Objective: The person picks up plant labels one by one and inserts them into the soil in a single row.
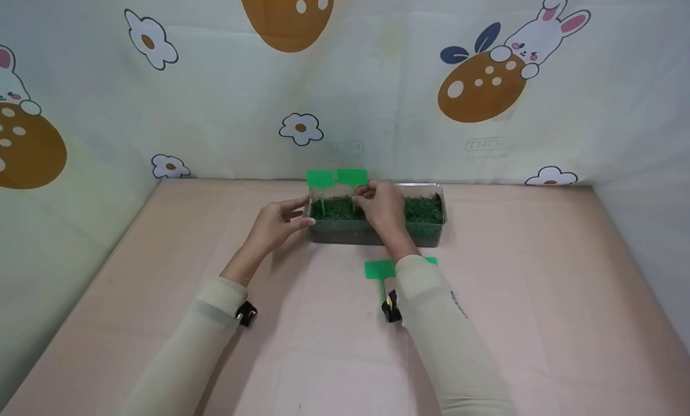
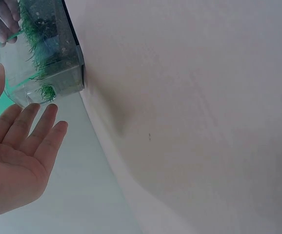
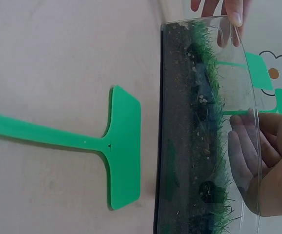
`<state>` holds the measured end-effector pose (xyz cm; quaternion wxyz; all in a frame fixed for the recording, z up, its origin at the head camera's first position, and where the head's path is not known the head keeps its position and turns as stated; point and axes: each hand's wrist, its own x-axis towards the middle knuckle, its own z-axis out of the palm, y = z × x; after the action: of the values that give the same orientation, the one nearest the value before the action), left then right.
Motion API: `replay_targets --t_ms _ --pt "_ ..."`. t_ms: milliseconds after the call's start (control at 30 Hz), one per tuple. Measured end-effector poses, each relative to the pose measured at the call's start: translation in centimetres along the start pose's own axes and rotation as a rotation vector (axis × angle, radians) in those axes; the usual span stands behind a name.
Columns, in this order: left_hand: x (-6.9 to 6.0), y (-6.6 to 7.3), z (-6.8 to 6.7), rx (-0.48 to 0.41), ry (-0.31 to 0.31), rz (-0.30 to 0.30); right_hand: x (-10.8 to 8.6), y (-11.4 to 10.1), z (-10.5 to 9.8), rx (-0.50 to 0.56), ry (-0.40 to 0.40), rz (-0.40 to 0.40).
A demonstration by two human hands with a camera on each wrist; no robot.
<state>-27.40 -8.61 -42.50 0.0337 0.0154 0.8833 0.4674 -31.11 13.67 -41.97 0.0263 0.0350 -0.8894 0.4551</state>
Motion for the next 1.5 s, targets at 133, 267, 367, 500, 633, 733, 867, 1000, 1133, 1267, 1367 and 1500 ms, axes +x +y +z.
replay_targets --t_ms 133,267,367,500,633,733,867,1000,1133,1267,1367,1500 --pt "-0.05 -0.05 -0.05 0.000 -0.006 0.007 0.00 0.11 0.11 -0.007 -0.003 -0.002" --pt "-0.09 -0.11 -0.11 -0.003 -0.007 0.013 -0.01 0.13 0.17 -0.025 -0.004 0.001" --pt "-0.10 -0.14 -0.13 -0.001 -0.006 0.016 0.01 0.04 0.21 -0.039 -0.009 0.007" --pt "-0.11 -0.13 -0.11 0.003 -0.007 0.017 0.05 -0.08 0.24 -0.063 -0.017 0.025" --pt "-0.09 -0.07 -0.07 0.001 -0.002 0.012 0.05 -0.18 0.25 -0.080 -0.021 0.047" --pt "-0.11 -0.01 -0.07 -0.003 0.000 0.009 0.06 -0.23 0.27 -0.089 -0.029 0.062" --pt "-0.11 -0.01 -0.06 -0.004 0.003 0.006 0.07 -0.22 0.32 -0.101 -0.037 0.073" --pt "-0.07 -0.12 -0.04 0.002 0.006 0.003 0.09 -0.19 0.36 -0.115 -0.036 0.077" --pt "-0.06 -0.09 -0.10 0.011 0.012 0.006 0.05 -0.32 0.35 -0.128 -0.039 0.089" --pt "-0.07 0.02 -0.13 0.020 0.013 0.009 0.05 -0.49 0.30 -0.130 -0.043 0.112" --pt "-0.05 0.06 -0.08 0.027 0.011 0.004 0.10 -0.51 0.30 -0.129 -0.049 0.132" --pt "-0.03 0.11 0.06 0.037 0.016 -0.002 0.17 -0.39 0.35 -0.136 -0.055 0.149"
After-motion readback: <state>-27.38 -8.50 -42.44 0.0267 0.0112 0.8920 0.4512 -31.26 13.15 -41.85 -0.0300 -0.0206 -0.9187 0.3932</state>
